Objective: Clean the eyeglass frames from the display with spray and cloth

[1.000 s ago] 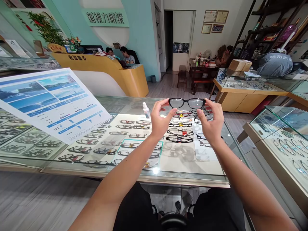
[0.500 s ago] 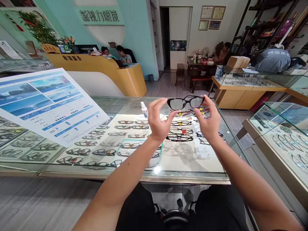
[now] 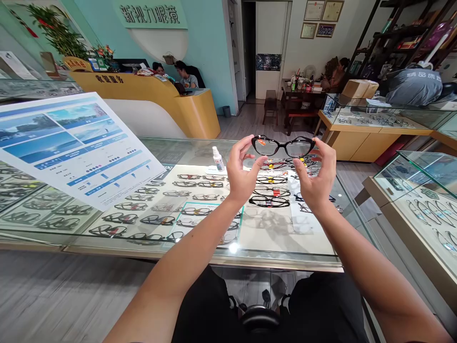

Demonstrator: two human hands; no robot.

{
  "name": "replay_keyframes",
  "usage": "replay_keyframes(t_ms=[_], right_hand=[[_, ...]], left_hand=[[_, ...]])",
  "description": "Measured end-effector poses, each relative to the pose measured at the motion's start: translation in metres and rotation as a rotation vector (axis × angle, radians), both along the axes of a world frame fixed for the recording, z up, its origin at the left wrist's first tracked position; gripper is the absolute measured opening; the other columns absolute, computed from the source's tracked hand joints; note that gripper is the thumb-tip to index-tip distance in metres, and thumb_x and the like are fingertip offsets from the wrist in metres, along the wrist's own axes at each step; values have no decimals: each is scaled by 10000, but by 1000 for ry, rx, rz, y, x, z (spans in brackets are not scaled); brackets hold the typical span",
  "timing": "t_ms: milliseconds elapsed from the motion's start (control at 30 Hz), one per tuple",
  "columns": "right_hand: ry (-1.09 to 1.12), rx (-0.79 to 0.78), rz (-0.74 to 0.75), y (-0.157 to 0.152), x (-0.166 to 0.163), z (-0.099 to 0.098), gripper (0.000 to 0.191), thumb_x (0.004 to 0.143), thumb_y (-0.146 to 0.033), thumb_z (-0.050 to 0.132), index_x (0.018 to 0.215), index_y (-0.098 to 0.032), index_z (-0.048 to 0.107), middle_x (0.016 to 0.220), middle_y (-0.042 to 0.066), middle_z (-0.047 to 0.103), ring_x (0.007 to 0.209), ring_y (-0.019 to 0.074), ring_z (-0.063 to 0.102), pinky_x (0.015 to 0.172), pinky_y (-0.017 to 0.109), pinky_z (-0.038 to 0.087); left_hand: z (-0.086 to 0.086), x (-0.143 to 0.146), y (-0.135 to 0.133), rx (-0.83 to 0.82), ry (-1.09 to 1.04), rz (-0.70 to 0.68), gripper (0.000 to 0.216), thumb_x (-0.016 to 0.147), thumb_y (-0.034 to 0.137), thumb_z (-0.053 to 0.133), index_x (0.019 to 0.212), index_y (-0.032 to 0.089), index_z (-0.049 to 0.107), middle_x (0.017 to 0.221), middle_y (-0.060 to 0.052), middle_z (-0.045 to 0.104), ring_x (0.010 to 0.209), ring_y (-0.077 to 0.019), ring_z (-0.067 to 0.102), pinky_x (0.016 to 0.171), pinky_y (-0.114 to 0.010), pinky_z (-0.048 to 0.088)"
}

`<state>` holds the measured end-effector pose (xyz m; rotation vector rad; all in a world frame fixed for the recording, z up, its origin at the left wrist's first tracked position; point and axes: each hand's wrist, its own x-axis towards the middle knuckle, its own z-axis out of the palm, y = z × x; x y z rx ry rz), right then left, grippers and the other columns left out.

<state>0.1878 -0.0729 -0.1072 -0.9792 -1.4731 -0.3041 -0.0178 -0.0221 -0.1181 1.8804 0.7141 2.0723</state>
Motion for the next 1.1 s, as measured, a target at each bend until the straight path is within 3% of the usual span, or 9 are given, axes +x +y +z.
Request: replay_keyframes(t_ms=[167, 400, 633, 1100], right_hand=[[-58, 1, 19, 0, 0, 1, 619, 1061, -506, 631, 1644, -386, 460, 1534, 123, 625, 1260, 343, 670, 1031, 590, 608], [-76, 4, -16, 0, 2, 1, 630, 1065, -494, 631, 1661, -385, 458, 1476, 125, 653, 1143, 310, 696, 997, 573, 617], [-83, -8, 6, 0, 2, 0, 638, 1072, -515, 597, 1676, -400, 426, 1489, 112, 633, 1167, 308, 667, 1002, 558, 606], [-43, -30, -11, -2, 1, 4, 579, 1053, -542, 619, 1597, -366, 529, 1412, 120, 680, 1076, 295, 684, 976, 564, 614]], left_hand=[[-5, -2, 11, -55, -32, -76, 594, 944, 504, 826, 1456, 336, 576, 1528, -111, 639, 1414, -290, 675, 928, -303, 632], [-6, -4, 13, -97, -45, -67, 606, 917, 530, 846, 1430, 316, 604, 1489, -110, 660, 1370, -278, 689, 959, -322, 625], [-6, -4, 12, -103, -56, -70, 602, 925, 531, 836, 1441, 323, 606, 1495, -103, 661, 1358, -270, 690, 974, -333, 620], [-8, -5, 12, -109, 3, -59, 616, 946, 572, 793, 1469, 331, 575, 1507, -104, 655, 1362, -268, 698, 966, -315, 617]])
